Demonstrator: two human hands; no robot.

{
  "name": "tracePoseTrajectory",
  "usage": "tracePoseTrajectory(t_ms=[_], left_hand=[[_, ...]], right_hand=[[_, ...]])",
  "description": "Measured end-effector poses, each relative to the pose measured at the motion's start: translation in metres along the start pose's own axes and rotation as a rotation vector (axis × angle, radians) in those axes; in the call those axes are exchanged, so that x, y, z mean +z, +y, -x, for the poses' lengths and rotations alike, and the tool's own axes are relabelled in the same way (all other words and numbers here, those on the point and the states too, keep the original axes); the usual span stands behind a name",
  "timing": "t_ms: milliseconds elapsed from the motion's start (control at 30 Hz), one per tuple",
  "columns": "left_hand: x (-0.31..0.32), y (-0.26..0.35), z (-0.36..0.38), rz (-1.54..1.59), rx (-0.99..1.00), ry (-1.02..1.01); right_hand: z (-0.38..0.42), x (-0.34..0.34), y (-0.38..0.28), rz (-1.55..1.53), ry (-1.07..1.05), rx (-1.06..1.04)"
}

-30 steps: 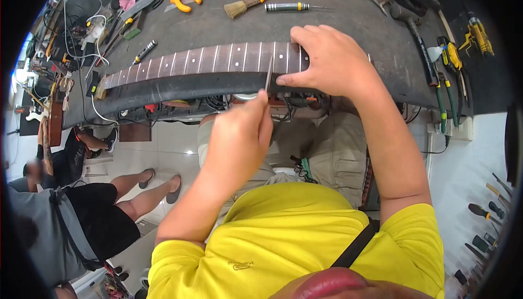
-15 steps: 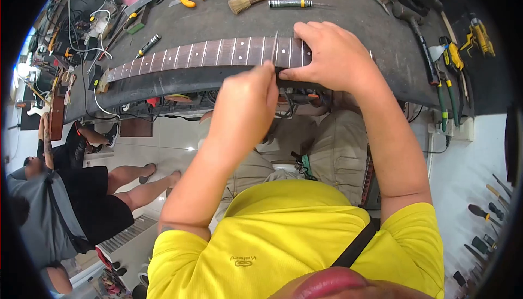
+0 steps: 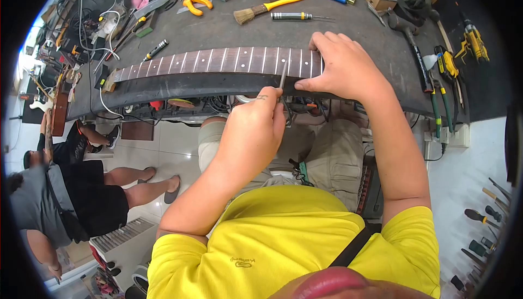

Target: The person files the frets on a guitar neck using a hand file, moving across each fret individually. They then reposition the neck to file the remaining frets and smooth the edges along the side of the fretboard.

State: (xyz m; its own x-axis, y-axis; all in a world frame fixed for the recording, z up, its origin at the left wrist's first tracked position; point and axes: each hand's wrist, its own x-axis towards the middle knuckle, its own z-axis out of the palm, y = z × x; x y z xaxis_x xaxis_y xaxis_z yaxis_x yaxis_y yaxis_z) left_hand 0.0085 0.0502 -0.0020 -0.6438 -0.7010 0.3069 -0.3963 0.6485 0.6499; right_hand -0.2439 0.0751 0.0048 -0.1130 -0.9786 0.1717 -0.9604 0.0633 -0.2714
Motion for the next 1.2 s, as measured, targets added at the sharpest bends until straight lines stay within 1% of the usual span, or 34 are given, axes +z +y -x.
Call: tracePoseTrajectory(t_ms=[33, 100, 133, 200, 233, 300, 333, 367, 433, 500, 567, 600, 700, 733, 767, 833, 867, 900, 967, 1000, 1100, 1200], left_hand=[[0.002, -0.002, -0.004, 0.0, 0.002, -0.007], [0.008, -0.01, -0.022, -0.015, 0.122, 0.069], [0.009, -0.009, -0.034, -0.016, 0.115, 0.062], [0.008, -0.001, -0.058, -0.081, 0.03, -0.011], [0.009, -0.003, -0.051, -0.082, 0.027, -0.017], [0.01, -0.004, -0.022, -0.072, 0.131, 0.027], [0.005, 0.005, -0.01, -0.056, 0.123, 0.048], [0.002, 0.004, -0.016, -0.062, 0.138, 0.043], [-0.005, 0.006, -0.02, -0.098, 0.099, -0.049], [0.003, -0.004, -0.043, -0.115, 0.127, -0.04], [0.008, -0.006, -0.057, -0.15, 0.095, -0.03], [0.005, 0.0, -0.045, -0.118, 0.055, -0.028], [0.002, 0.001, -0.004, -0.035, 0.065, 0.008], [-0.004, 0.0, -0.01, -0.047, 0.029, -0.055], [-0.004, -0.002, -0.021, -0.048, 0.018, -0.058], [0.004, -0.01, -0.054, -0.092, 0.134, -0.038], [0.007, -0.01, -0.062, -0.082, 0.08, -0.038], [0.006, -0.009, -0.055, -0.076, 0.08, -0.029], [0.004, -0.002, -0.021, -0.119, 0.167, -0.022], [0.009, -0.007, -0.005, -0.078, 0.202, 0.046], [0.003, -0.009, -0.037, -0.092, 0.176, -0.017], [0.001, -0.013, -0.049, -0.084, 0.145, -0.043]], right_hand=[[0.001, 0.001, 0.001, -0.002, 0.0, 0.007], [-0.001, 0.003, 0.0, -0.002, -0.006, 0.016], [-0.001, 0.001, -0.002, -0.009, -0.013, 0.019], [-0.002, -0.004, -0.004, -0.027, -0.056, 0.053], [0.0, -0.001, -0.003, -0.031, -0.06, 0.056], [0.001, 0.002, 0.0, -0.056, 0.007, 0.028], [-0.001, 0.001, 0.002, -0.057, 0.02, 0.03], [-0.001, 0.002, 0.002, -0.054, 0.03, 0.028], [0.001, 0.004, -0.001, -0.061, 0.009, 0.023], [-0.001, -0.004, -0.004, -0.065, -0.038, 0.06], [0.0, 0.003, -0.001, -0.05, -0.006, 0.054], [0.001, 0.005, 0.0, -0.065, 0.014, 0.037], [-0.001, 0.002, 0.002, -0.067, 0.04, 0.033], [0.0, 0.003, 0.0, -0.054, 0.017, 0.033], [0.001, 0.003, -0.001, -0.059, 0.008, 0.031], [-0.001, 0.0, -0.002, -0.062, -0.004, 0.047], [-0.001, -0.004, -0.005, -0.059, -0.039, 0.071], [-0.001, -0.003, -0.005, -0.05, -0.039, 0.066], [0.0, 0.002, 0.0, -0.057, -0.001, 0.039], [-0.001, 0.001, 0.001, -0.057, 0.009, 0.047], [0.001, 0.004, -0.003, -0.055, 0.009, 0.024], [-0.001, -0.002, -0.004, -0.05, -0.029, 0.071]])
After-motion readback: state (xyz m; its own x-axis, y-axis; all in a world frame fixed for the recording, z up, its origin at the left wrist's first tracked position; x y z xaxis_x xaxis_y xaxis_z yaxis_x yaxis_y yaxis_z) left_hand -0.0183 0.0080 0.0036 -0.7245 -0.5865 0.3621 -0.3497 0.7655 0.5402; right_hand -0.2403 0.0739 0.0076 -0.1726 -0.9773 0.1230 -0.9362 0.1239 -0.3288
